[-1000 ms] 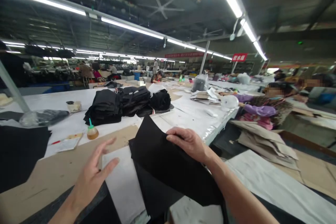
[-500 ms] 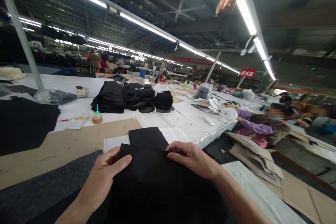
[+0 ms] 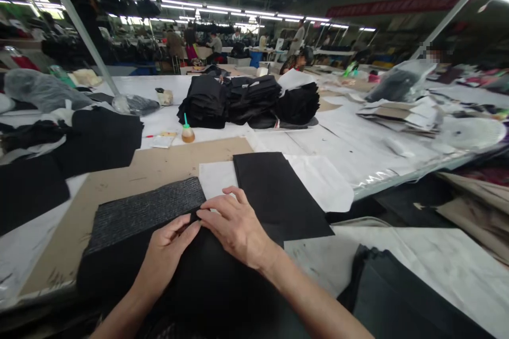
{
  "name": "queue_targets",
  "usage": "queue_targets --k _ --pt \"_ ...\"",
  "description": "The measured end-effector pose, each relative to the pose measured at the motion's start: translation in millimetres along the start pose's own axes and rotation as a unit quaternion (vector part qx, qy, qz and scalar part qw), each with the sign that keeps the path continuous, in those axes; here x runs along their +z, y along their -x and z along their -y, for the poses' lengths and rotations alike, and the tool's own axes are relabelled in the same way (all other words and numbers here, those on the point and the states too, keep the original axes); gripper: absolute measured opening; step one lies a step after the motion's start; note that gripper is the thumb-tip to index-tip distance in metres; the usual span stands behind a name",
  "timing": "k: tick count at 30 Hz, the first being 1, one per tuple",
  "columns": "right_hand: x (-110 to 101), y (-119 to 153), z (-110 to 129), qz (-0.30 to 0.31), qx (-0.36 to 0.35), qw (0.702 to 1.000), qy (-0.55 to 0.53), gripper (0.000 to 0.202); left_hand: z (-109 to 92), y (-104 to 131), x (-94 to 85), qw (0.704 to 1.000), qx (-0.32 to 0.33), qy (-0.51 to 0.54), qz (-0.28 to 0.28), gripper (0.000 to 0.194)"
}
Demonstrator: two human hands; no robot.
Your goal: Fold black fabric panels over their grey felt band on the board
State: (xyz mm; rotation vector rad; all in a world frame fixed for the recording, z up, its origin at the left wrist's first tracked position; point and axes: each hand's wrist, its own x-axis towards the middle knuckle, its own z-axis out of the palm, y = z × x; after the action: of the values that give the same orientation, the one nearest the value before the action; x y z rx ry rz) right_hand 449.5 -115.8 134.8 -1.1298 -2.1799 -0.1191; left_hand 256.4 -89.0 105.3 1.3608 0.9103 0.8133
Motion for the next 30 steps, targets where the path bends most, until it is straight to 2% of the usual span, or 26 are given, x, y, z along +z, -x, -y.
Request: queue_targets --k 3,11,13,15,17,20,22,24,26,27,30 --pt "11.0 -5.0 -1.1 0.018 -0.02 0.999 0.026 0.025 4.4 0.4 -2.9 0.999 0.016 -0.03 -0.006 0.035" --pt "11.0 -7.7 -8.4 0.092 -0.065 0.992 0.058 0.02 6.5 -1.2 -2.5 0.991 0.036 -0.124 0.038 0.032" --pt "12.7 -8.2 -11.0 0.08 -0.034 0.996 0.028 0.02 6.8 -2.3 -3.4 0.988 0.045 -0.145 0.043 0.031" --pt "12.6 -8.4 -14.6 0.073 0.038 0.995 -0.06 0.02 7.5 -4.0 -5.2 0.986 0.045 -0.154 0.04 0.03" --pt "9.8 -7.9 -20.1 0.096 0.138 0.961 -0.218 0.025 8.8 -5.5 -7.9 0.988 0.03 -0.143 0.04 0.031" --pt "4.2 -4.7 -31.6 0.148 0.257 0.849 -0.438 0.037 10.5 -6.3 -12.4 0.994 -0.003 -0.1 0.032 0.032" --pt "3.6 -0.8 -38.5 0.178 0.294 0.796 -0.498 0.039 10.5 -6.0 -14.3 0.997 -0.022 -0.075 0.014 0.034" --pt "6.6 3.4 -41.9 0.206 0.321 0.762 -0.524 0.039 9.4 -5.5 -14.6 0.998 -0.041 -0.058 -0.001 0.036" --pt "11.1 6.5 -41.1 0.197 0.343 0.742 -0.542 0.038 8.4 -5.1 -14.0 0.998 -0.053 -0.046 -0.007 0.037" --pt "12.8 7.2 -39.6 0.181 0.35 0.741 -0.543 0.037 8.3 -5.2 -13.8 0.998 -0.055 -0.041 -0.004 0.038" --pt "12.5 6.6 -33.6 0.145 0.342 0.774 -0.512 0.03 11.1 -6.3 -15.1 0.998 -0.049 -0.048 0.01 0.035"
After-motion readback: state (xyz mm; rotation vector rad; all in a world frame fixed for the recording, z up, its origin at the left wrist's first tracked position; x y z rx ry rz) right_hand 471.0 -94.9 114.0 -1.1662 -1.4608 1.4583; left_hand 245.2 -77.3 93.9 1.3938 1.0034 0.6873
